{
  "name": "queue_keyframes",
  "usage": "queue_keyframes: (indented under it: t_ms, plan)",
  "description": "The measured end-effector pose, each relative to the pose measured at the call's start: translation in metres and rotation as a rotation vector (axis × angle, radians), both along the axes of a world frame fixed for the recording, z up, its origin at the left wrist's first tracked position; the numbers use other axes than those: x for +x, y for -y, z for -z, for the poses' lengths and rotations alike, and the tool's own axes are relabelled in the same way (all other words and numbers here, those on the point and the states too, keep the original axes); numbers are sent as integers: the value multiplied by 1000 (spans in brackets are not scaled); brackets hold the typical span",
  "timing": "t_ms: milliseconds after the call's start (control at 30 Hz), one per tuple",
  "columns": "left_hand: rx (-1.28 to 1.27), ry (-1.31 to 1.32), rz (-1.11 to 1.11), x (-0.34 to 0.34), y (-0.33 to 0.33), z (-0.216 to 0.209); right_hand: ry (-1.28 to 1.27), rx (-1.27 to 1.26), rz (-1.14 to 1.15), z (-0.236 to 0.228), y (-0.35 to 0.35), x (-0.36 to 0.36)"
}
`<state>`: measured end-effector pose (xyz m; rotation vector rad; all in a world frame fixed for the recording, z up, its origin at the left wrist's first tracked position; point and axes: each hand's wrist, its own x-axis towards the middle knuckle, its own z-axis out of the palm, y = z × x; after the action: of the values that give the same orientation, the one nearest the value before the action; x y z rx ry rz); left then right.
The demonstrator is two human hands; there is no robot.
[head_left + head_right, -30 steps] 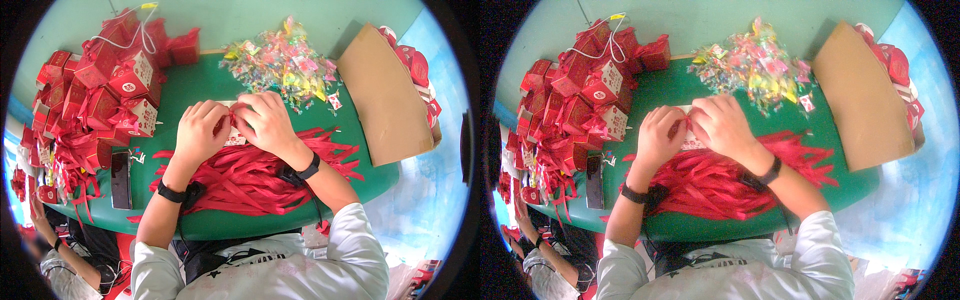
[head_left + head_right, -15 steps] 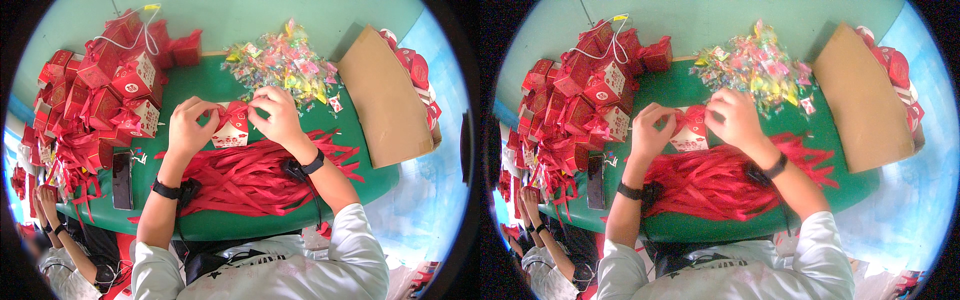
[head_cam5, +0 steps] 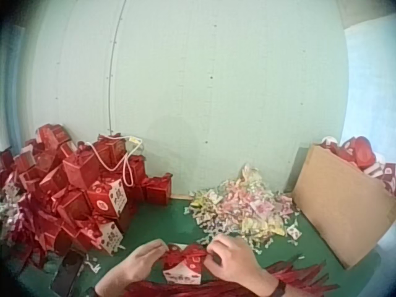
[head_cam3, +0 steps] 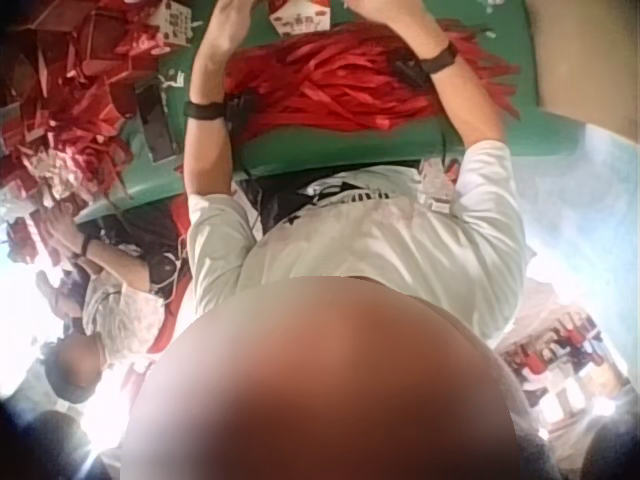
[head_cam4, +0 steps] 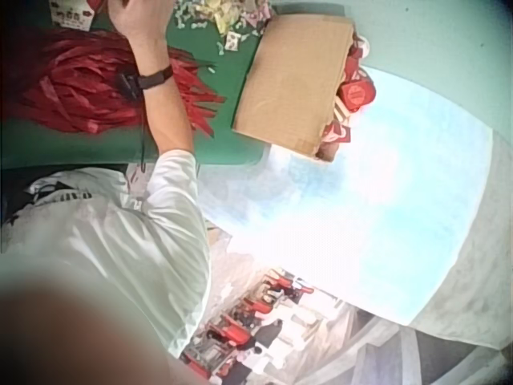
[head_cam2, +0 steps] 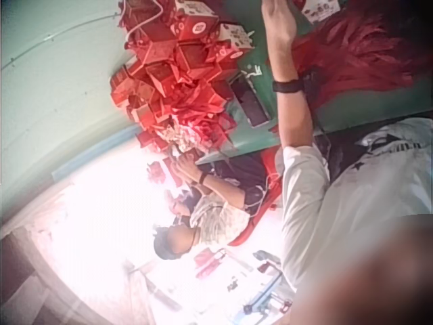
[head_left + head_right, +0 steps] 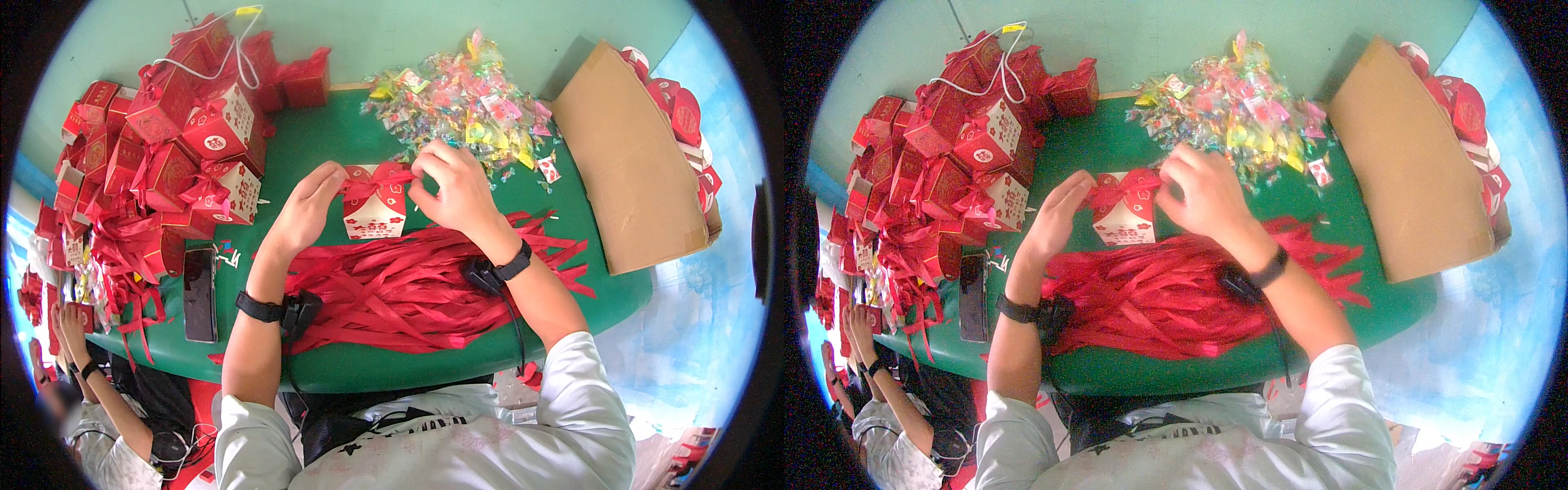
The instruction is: The person assembles small red gift boxes by placing wrapped candies inside, closing the boxes, and tying red ribbons around them. The person repeats this process for multiple boxes, stacking the finished items on the left side of the table.
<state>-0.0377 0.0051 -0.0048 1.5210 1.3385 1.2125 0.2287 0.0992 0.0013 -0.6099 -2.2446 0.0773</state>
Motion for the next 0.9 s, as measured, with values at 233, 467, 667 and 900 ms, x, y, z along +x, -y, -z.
queue_keyframes:
  t_ms: [233,467,667,900]
  plan:
    - [12,18,-51,0,-2,-5,29,-6,13,2,1,-2]
    - [-157,352,47,7,0,-10,44,-32,11,6,0,1]
    - [-129,35,4,-18,-13,9,33,-19,-3,5,-1,-1]
    - [-14,-200,-75,-15,-10,7,48,-34,3,7,-2,0]
